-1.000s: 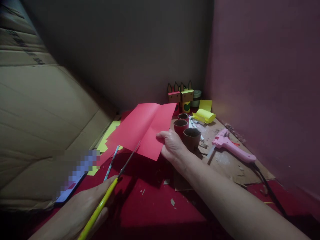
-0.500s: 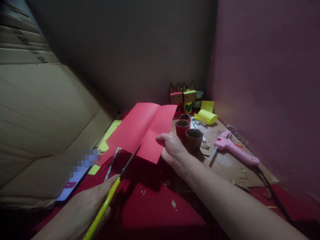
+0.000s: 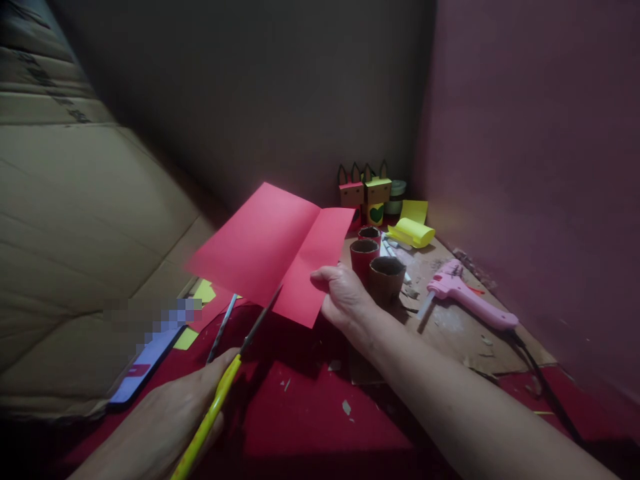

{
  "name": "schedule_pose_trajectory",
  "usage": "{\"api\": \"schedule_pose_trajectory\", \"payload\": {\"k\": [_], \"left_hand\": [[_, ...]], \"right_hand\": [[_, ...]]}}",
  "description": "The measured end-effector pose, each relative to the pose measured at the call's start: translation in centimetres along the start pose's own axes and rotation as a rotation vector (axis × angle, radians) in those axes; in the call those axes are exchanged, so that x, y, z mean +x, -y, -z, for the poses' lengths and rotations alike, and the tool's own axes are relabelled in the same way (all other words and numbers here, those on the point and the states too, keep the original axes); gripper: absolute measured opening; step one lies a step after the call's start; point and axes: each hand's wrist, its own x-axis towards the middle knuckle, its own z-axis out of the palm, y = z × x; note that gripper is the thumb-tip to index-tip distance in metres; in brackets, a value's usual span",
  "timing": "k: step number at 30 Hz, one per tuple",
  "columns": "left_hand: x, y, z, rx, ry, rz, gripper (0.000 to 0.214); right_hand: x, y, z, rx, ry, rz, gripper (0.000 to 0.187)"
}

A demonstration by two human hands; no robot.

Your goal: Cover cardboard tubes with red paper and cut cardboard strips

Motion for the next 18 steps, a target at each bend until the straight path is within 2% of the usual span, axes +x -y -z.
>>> {"api": "schedule_pose_trajectory", "payload": {"k": [4, 10, 18], "left_hand": [[0.0, 0.4, -0.2, -0.003, 0.001, -0.023, 0.027], [-0.2, 1.3, -1.1, -0.154, -0.057, 0.077, 0.03], [-0.1, 1.1, -0.6, -0.031, -0.097, -0.031, 0.019]], "right_hand": [[-0.1, 0.0, -0.1, -0.002, 0.015, 0.002, 0.022], [-0.3, 0.0, -0.4, -0.035, 0.024, 0.006, 0.022], [-0.1, 0.0, -0.4, -0.018, 0.032, 0.003, 0.022]]}}
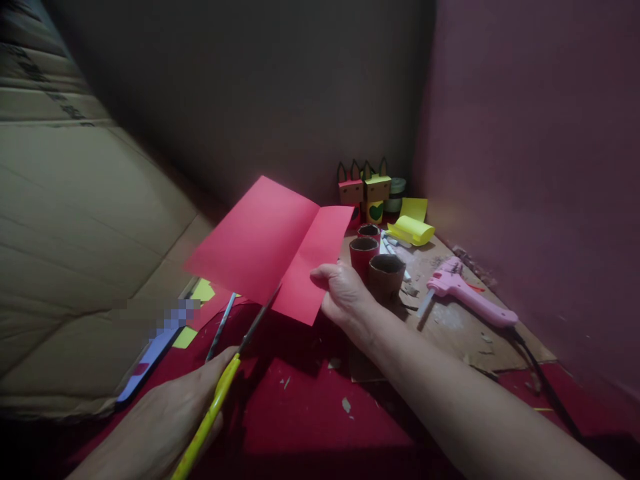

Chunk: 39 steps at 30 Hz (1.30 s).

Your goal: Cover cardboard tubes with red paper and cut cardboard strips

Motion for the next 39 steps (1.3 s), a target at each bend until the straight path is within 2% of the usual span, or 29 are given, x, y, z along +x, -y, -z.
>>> {"api": "schedule_pose_trajectory", "payload": {"k": [7, 12, 22, 28, 33, 37, 39], "left_hand": [[-0.1, -0.3, 0.3, -0.047, 0.063, 0.011, 0.019], [-0.1, -0.6, 0.7, 0.074, 0.125, -0.038, 0.024], [0.1, 0.3, 0.2, 0.156, 0.148, -0.037, 0.037], [0.2, 0.4, 0.0, 0.204, 0.131, -0.018, 0.028], [0.1, 0.6, -0.1, 0.119, 0.114, -0.018, 0.028], [-0.2, 0.4, 0.1, 0.056, 0.098, -0.025, 0.025], [-0.2, 0.4, 0.1, 0.028, 0.107, -0.011, 0.025]], "right_hand": [[0.1, 0.0, -0.1, 0.035, 0.049, 0.016, 0.023], [0.2, -0.1, 0.0, 0.045, 0.042, 0.006, 0.024], [0.1, -0.1, 0.0, 0.039, -0.015, 0.002, 0.022], [0.1, -0.2, 0.0, 0.052, 0.016, -0.006, 0.026], [0.2, -0.3, 0.1, 0.065, 0.044, -0.011, 0.028], [0.2, -0.4, 0.2, 0.044, 0.015, -0.024, 0.028], [0.2, -0.4, 0.2, 0.043, 0.048, -0.045, 0.027]]}}
